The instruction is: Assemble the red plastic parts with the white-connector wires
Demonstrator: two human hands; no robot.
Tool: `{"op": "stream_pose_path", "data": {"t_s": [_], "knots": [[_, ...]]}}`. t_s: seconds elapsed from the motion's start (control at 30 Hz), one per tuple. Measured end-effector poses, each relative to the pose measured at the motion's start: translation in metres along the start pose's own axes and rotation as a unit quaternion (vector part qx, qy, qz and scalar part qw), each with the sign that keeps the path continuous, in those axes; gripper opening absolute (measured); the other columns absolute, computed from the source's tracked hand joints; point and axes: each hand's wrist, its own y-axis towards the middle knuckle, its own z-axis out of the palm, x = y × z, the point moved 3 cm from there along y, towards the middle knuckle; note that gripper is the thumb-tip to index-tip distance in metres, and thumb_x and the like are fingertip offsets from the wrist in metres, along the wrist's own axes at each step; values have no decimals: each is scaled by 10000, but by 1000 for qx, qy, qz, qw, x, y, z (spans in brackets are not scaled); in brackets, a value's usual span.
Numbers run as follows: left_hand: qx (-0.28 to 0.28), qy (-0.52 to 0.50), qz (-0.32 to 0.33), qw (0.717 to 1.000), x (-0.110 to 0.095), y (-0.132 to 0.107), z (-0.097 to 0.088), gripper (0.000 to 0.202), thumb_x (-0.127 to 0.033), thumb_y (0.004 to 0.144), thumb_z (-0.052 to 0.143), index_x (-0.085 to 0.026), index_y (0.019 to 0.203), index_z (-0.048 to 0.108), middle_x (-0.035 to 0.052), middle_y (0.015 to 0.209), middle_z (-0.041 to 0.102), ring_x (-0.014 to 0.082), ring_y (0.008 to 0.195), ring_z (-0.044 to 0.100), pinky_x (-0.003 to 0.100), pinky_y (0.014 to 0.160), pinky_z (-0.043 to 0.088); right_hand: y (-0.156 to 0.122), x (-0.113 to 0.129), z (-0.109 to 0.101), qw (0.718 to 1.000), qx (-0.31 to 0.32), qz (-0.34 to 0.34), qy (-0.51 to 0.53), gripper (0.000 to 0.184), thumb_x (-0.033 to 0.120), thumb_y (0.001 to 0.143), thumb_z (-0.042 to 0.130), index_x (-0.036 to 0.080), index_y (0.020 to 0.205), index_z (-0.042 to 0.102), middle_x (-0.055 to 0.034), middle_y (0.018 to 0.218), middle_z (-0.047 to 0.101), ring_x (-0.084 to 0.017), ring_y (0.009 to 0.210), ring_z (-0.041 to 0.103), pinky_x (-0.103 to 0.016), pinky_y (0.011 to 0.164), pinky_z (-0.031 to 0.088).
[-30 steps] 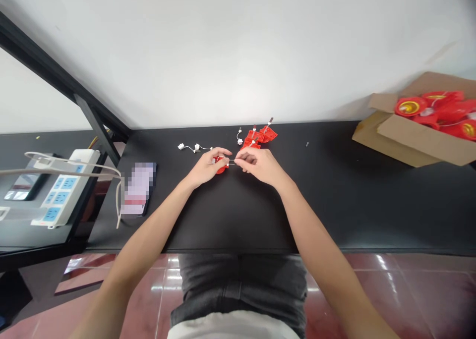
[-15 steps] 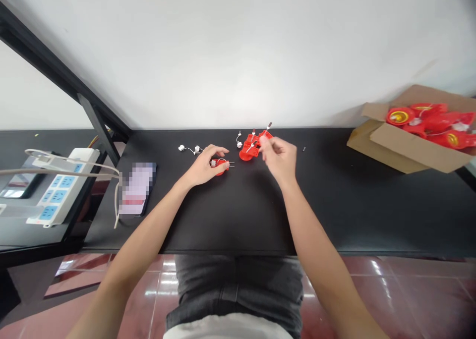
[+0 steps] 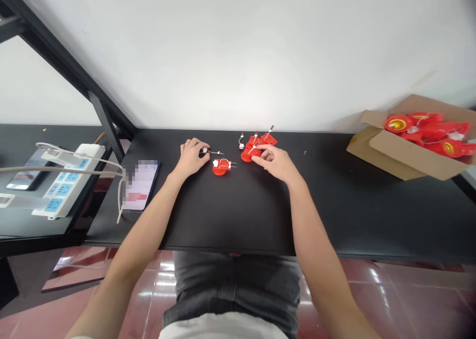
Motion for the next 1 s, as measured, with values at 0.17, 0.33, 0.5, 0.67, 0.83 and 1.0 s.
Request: {"op": "stream_pose_path", "data": {"t_s": [0.17,0.33,0.5,0.67,0.83,1.0], "knots": [[11,-5,6,1000,-3,-1,2,115,-214,888,639,-218,961,728,76,1035,661,283,1061,556,485,1032,368,-4,6,4,1000,6,-5,-17,299,457,745,776,198,888,733,-7,727,638,-165,671,572,-331,661,499],[-37,-52,22,998,-10,-2,-5,155,-229,912,643,-213,1041,727,57,1059,690,214,947,613,467,1062,387,-15,21,6,992,122,23,-14,347,507,713,825,200,855,747,-29,794,711,-169,703,614,-319,665,500],[-105,-151,56,981,-25,-9,-13,213,-250,927,620,-217,1109,725,68,1114,695,173,911,635,331,860,520,-20,23,4,974,222,38,2,350,537,805,756,196,881,776,-39,768,728,-165,669,632,-314,644,488],[-128,-179,110,969,-49,-21,-16,230,-250,943,647,-218,1158,722,74,1138,719,167,932,662,321,894,552,-11,20,-4,997,56,-20,51,353,529,905,646,186,887,728,-55,797,725,-168,671,643,-327,654,518],[-125,-164,215,955,-69,-33,-12,206,-294,985,646,-213,1160,722,86,1133,730,184,1020,686,332,936,570,-14,36,11,980,5,-135,150,351,525,923,665,230,1106,715,-86,1113,764,-233,1053,719,-415,981,559],[-117,-167,283,937,-73,-38,-5,229,-307,1003,632,-208,1199,695,90,1128,745,177,1024,711,313,907,595,-18,43,27,976,50,-160,137,350,506,954,632,242,1162,730,-74,1136,773,-247,1088,716,-433,1026,541]]}}
